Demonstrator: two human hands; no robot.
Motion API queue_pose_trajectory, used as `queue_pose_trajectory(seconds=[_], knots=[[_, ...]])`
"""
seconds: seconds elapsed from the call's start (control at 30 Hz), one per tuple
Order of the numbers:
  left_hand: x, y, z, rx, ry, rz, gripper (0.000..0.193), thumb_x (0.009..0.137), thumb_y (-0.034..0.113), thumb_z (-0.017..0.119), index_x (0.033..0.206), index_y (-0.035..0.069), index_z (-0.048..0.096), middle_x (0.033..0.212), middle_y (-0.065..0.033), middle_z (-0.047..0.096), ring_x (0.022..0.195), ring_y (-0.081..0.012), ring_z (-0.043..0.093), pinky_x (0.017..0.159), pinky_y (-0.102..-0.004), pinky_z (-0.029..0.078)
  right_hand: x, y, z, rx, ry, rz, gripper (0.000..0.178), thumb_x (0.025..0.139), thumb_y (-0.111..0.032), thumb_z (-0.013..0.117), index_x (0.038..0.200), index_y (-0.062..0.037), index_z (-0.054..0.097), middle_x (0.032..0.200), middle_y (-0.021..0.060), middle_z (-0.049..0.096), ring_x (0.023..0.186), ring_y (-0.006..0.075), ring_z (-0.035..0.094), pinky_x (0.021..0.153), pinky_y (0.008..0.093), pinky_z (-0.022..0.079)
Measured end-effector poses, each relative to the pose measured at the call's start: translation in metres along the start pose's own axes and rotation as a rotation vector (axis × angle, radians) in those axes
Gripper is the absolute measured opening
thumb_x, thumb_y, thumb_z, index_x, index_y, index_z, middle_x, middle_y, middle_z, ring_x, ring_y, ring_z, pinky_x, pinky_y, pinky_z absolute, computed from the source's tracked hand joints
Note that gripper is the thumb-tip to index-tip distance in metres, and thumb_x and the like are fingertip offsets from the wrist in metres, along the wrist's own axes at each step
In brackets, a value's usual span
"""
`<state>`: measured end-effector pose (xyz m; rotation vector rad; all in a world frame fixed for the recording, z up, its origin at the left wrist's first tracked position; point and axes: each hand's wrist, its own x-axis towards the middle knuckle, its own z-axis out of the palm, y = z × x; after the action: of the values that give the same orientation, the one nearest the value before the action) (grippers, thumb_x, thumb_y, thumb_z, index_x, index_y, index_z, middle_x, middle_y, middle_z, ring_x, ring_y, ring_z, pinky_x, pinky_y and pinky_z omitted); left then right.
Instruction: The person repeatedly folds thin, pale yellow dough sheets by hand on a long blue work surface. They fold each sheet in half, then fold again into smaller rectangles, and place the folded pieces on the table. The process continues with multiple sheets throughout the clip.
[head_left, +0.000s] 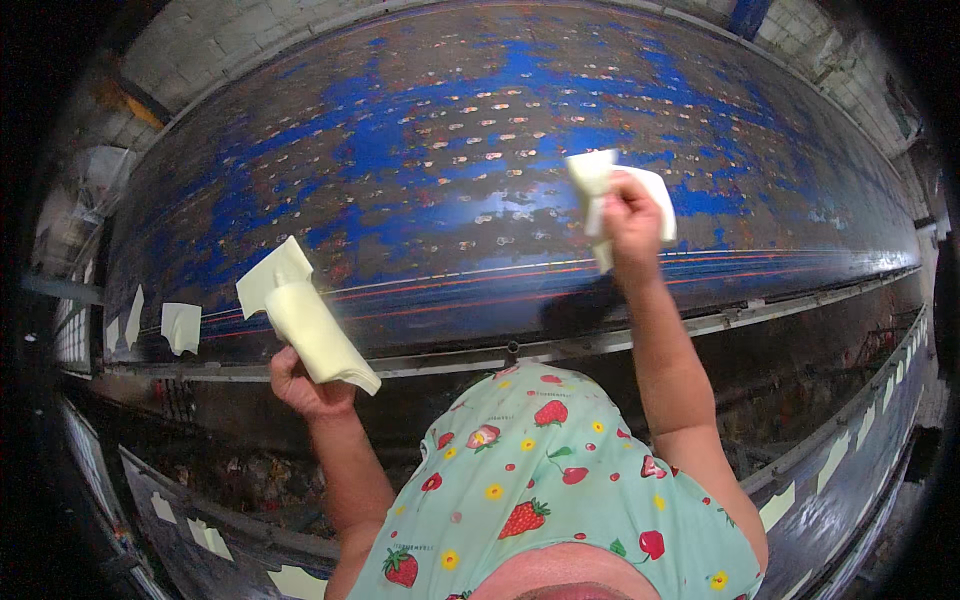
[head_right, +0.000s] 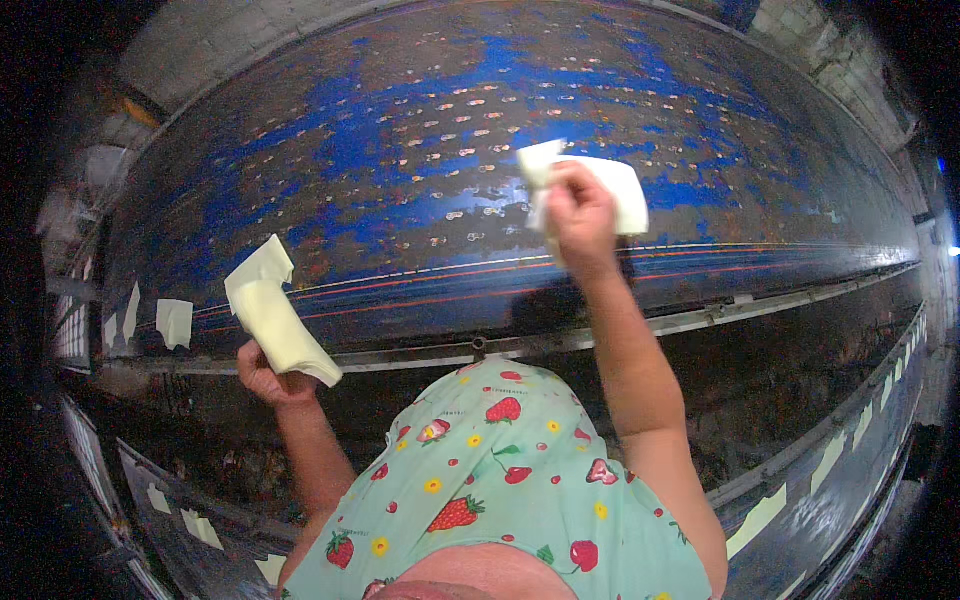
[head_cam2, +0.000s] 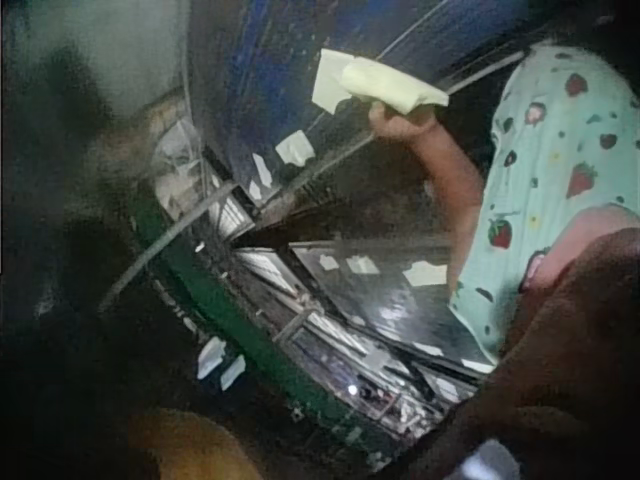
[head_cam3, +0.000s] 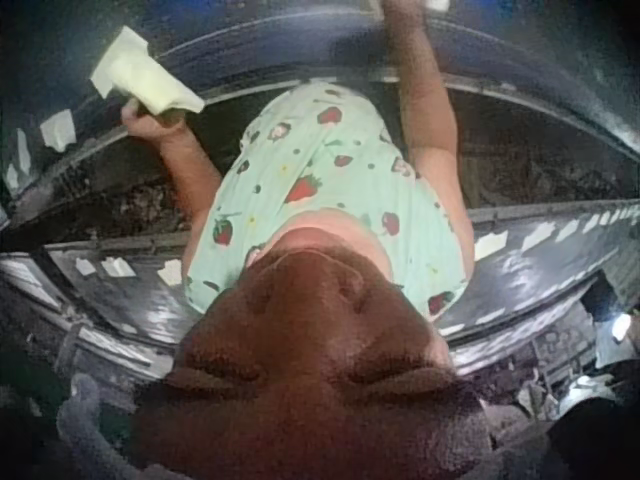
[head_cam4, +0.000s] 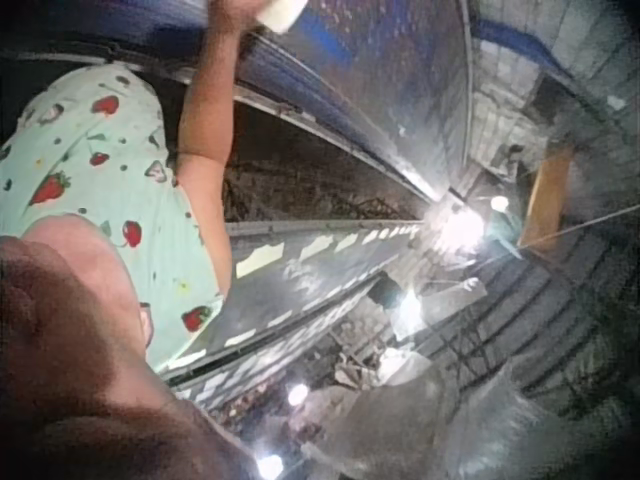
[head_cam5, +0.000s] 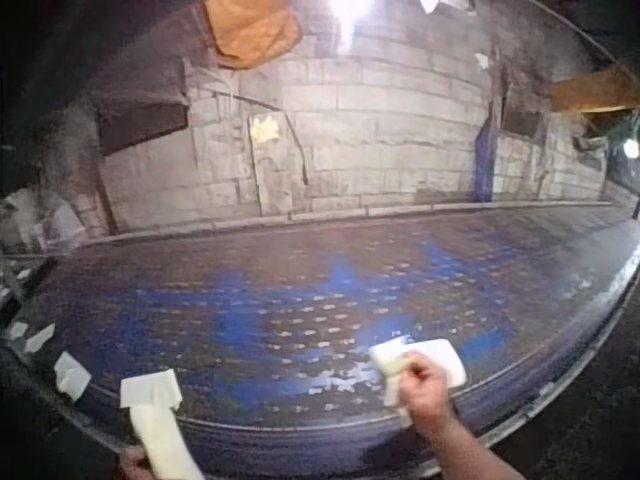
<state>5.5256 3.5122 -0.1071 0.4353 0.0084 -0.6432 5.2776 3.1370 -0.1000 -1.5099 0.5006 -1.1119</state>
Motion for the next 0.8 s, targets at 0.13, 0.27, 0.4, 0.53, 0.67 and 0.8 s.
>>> queue_pose_trajectory(seconds=[0.13,0.27,0.4,0.53,0.67,0.8], knots=[[-0.009,0.002,-0.009,-0.025,-0.086,-0.055,0.058,0.082,0.018,0.059,0.135,-0.005,0.06,0.126,-0.0229,0.07,0.112,-0.0387,0.071,0.1,-0.0557,0.057,-0.025,0.038,0.091,-0.217,-0.362,0.104,0.012,0.095,-0.008,0.064,0.105,-0.003,0.068,0.104,0.0095,0.068,0.095,0.019,0.066,0.089,0.0347,0.053],[0.0,-0.015,-0.001,0.012,-0.052,-0.084,0.061,0.081,0.021,0.057,0.135,-0.007,0.059,0.127,-0.024,0.069,0.115,-0.0401,0.069,0.104,-0.0556,0.054,-0.069,0.043,0.13,-0.445,-0.668,-0.058,0.022,0.096,-0.014,0.069,0.115,-0.0037,0.07,0.117,0.0168,0.069,0.114,0.0351,0.065,0.102,0.0425,0.051],[0.01,-0.054,0.025,0.244,-0.032,-0.126,0.049,0.086,0.018,0.06,0.127,-0.008,0.063,0.121,-0.0229,0.071,0.106,-0.0369,0.072,0.097,-0.0509,0.06,-0.076,0.029,0.12,-0.407,-0.604,-0.038,0.021,0.096,-0.013,0.068,0.113,-0.0029,0.072,0.106,0.0159,0.071,0.099,0.0315,0.07,0.087,0.0418,0.056],[0.029,-0.108,0.053,0.399,-0.191,-0.396,0.045,0.086,0.008,0.065,0.128,-0.009,0.062,0.117,-0.0177,0.072,0.099,-0.0269,0.074,0.091,-0.0393,0.06,-0.071,-0.004,0.091,-0.212,-0.355,0.08,0.017,0.098,-0.01,0.067,0.111,-0.001,0.073,0.096,0.0102,0.071,0.079,0.0157,0.068,0.071,0.0312,0.056],[0.033,-0.164,0.064,0.646,-0.323,-0.579,0.027,0.093,0.0,0.069,0.118,-0.008,0.069,0.105,-0.0111,0.074,0.089,-0.0152,0.071,0.08,-0.0301,0.058,-0.087,-0.04,0.06,-0.248,-0.225,0.181,0.016,0.095,-0.011,0.073,0.105,0.0018,0.074,0.093,0.0119,0.073,0.078,0.0139,0.07,0.069,0.0304,0.057],[0.03,-0.209,0.072,0.7,-0.467,-0.678,0.024,0.092,0.002,0.074,0.115,-0.006,0.071,0.099,-0.008,0.075,0.087,-0.0124,0.07,0.078,-0.0278,0.057,-0.106,-0.053,0.037,-0.306,0.021,0.305,0.013,0.091,-0.006,0.075,0.101,0.0029,0.074,0.087,0.0098,0.074,0.076,0.0129,0.072,0.068,0.029,0.058]])
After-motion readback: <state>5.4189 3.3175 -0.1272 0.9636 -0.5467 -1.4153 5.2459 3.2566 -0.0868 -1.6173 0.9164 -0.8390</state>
